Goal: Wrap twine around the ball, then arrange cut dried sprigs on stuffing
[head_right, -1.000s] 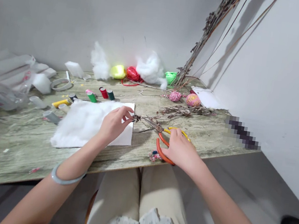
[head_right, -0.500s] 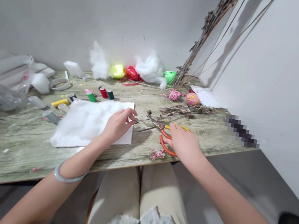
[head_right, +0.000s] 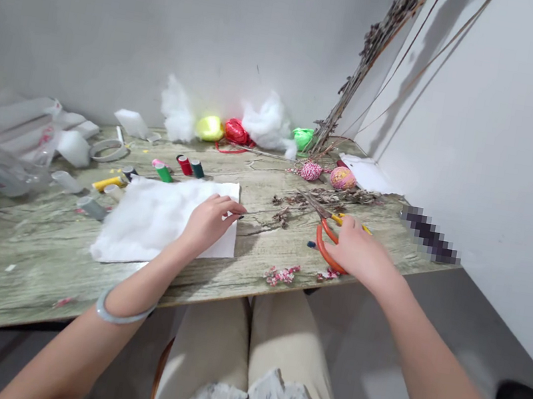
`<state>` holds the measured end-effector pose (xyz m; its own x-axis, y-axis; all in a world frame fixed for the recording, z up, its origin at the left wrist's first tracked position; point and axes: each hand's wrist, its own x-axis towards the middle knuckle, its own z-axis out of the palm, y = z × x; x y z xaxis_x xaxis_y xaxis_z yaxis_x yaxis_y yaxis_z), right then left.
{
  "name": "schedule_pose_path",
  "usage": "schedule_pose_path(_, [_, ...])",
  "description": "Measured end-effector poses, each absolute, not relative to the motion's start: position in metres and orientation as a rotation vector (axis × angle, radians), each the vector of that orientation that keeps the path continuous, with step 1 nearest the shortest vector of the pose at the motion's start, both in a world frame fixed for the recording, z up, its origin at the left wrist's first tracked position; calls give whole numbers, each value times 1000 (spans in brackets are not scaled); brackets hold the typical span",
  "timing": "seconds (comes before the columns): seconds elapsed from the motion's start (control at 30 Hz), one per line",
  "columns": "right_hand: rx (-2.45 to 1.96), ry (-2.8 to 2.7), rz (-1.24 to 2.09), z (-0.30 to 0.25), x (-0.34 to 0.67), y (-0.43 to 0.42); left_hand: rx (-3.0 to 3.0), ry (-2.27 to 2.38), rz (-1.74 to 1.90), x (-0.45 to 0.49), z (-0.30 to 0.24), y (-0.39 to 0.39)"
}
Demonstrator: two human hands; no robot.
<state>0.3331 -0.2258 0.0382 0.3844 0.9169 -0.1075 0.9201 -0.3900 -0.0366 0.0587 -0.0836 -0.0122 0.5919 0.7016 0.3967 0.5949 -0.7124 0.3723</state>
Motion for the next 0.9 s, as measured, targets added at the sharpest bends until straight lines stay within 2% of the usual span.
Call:
schedule_pose_path(0.17, [2464,1833,-355,41,329,-234,2643,1082,826,58,-13,-83])
schedule_pose_path(0.37, [2516,1743,-268,25,326,-233,2654,1079,839,58,-13,-84])
schedule_pose_path(0.9, [2529,1808,-349,17,324,-233,2589,1121,862,58,-14,-82])
